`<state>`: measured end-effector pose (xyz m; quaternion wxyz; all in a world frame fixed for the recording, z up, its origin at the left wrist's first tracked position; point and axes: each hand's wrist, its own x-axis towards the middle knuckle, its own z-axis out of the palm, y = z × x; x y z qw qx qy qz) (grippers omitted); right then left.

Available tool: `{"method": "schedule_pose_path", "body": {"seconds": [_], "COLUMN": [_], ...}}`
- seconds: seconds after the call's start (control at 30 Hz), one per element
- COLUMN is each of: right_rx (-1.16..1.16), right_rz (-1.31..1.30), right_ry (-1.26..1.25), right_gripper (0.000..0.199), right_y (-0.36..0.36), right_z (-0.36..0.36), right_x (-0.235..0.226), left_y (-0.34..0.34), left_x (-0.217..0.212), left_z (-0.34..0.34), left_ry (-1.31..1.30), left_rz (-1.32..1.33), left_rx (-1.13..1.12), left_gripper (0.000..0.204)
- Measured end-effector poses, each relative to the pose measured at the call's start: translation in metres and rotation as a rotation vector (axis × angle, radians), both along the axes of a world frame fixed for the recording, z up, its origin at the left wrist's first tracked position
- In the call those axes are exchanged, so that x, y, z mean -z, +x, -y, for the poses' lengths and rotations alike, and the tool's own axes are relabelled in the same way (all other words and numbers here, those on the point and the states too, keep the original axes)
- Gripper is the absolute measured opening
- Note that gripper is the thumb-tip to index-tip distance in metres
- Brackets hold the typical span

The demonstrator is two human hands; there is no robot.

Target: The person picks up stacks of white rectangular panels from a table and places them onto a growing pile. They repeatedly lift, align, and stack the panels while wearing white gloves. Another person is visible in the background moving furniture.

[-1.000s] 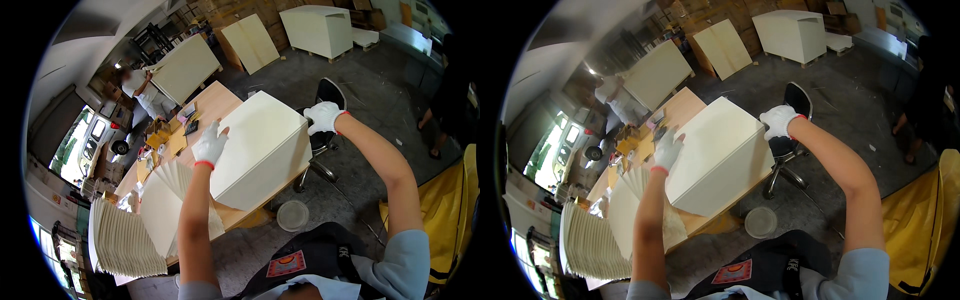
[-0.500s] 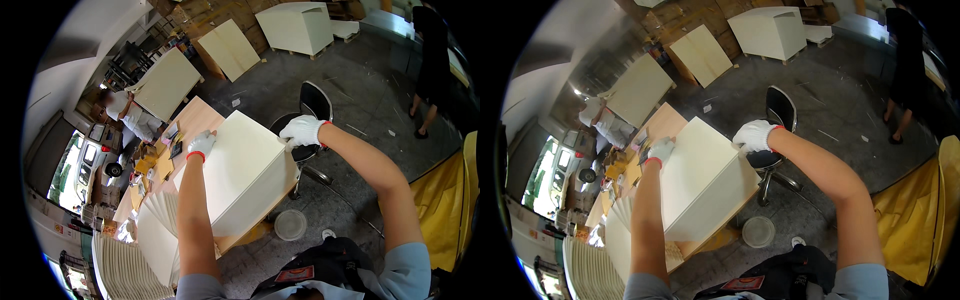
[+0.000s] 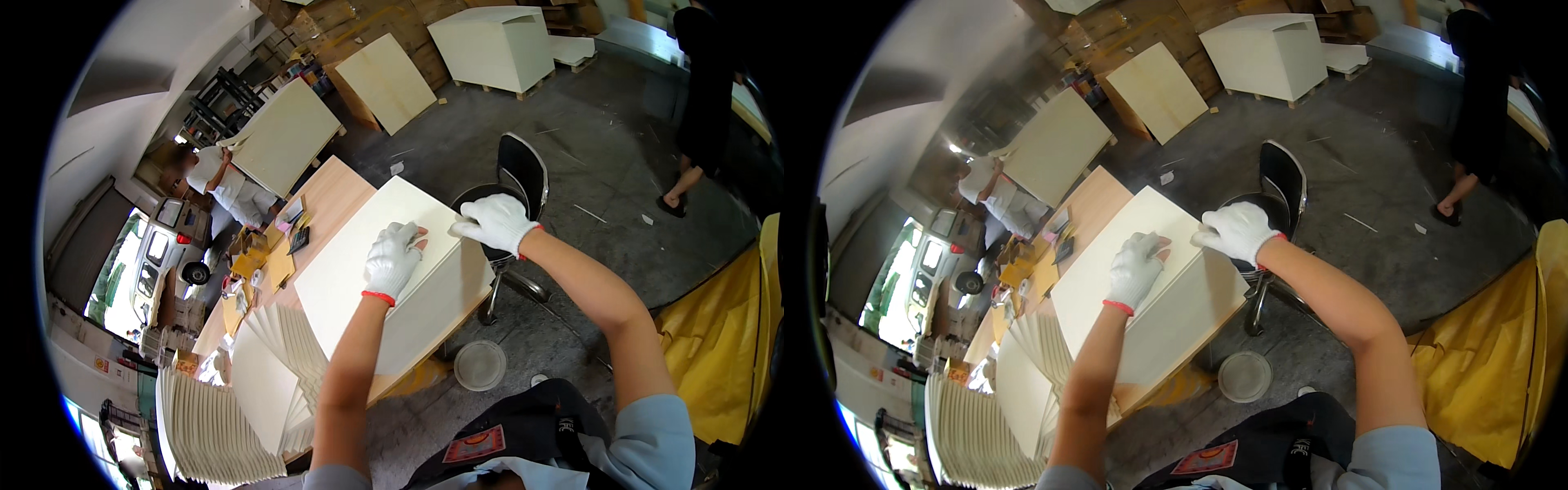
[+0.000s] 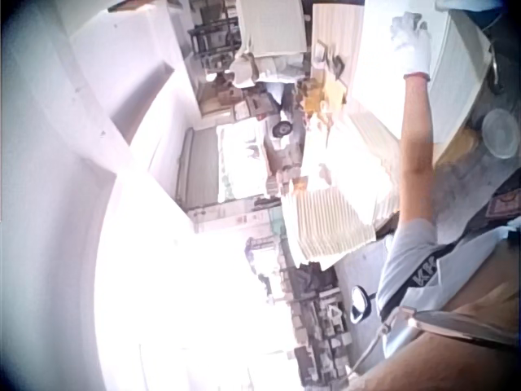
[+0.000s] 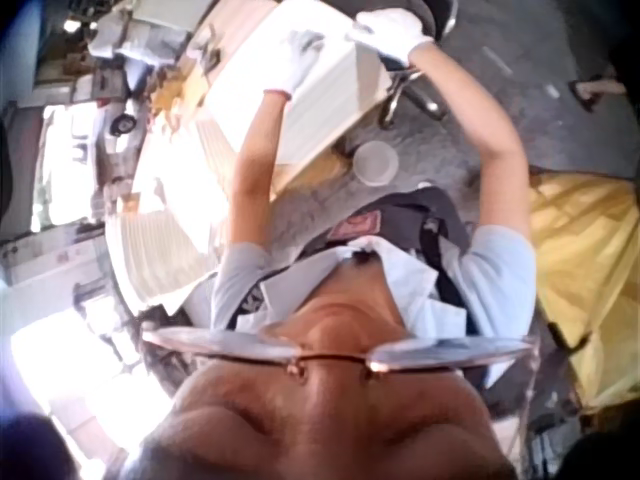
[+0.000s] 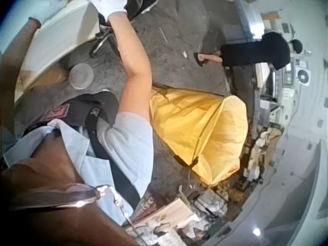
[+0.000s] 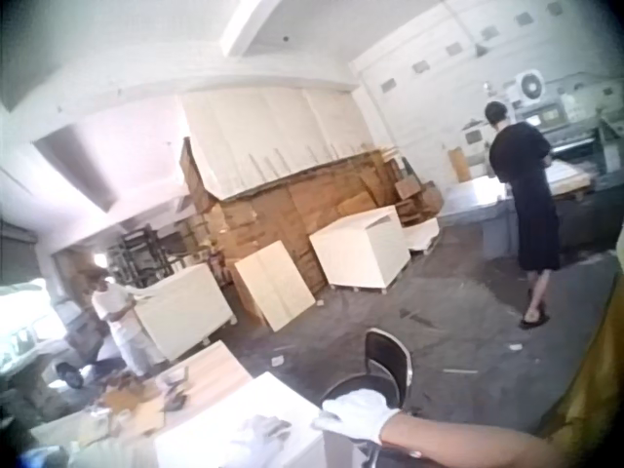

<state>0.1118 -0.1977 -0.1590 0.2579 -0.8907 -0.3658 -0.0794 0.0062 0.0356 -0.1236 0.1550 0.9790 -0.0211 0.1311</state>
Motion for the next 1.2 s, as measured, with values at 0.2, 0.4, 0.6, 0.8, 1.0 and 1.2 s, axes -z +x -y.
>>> {"method": "schedule_pose_path", "body": {"seconds": [0.2,0.4,0.6,0.8,1.0,1.2], "right_rx": [-0.099,-0.041,0.052,0.054,0.105,0.143], "right_rz": [0.016,-0.598,-0.465,-0.439,-0.362,-0.305], "right_ry": [0.184,0.519,0.597,0.611,0.544,0.502], "right_gripper": [0.053,0.056,0.056,0.056,0.054,0.052], "right_y": [0.0,-0.015,-0.021,-0.022,-0.023,-0.022], "right_z": [-0.031,-0.041,-0.04,-0.037,-0.038,-0.041], "right_x": [-0.022,-0.02,-0.002,0.0,0.001,0.005], "left_y": [-0.009,-0.012,-0.008,-0.007,-0.015,-0.017], "left_x": [0.018,0.017,0.025,0.022,0.009,0.001], "left_z": [0.004,0.007,0.006,0.007,0.022,0.023], "left_ry": [-0.02,-0.334,-0.462,-0.46,-0.551,-0.328], "left_rz": [0.153,0.024,0.01,0.007,0.06,-0.106], "left_rx": [0.022,0.061,0.117,0.105,0.05,-0.032], "left_gripper": [0.027,0.031,0.036,0.041,0.034,0.033]}}
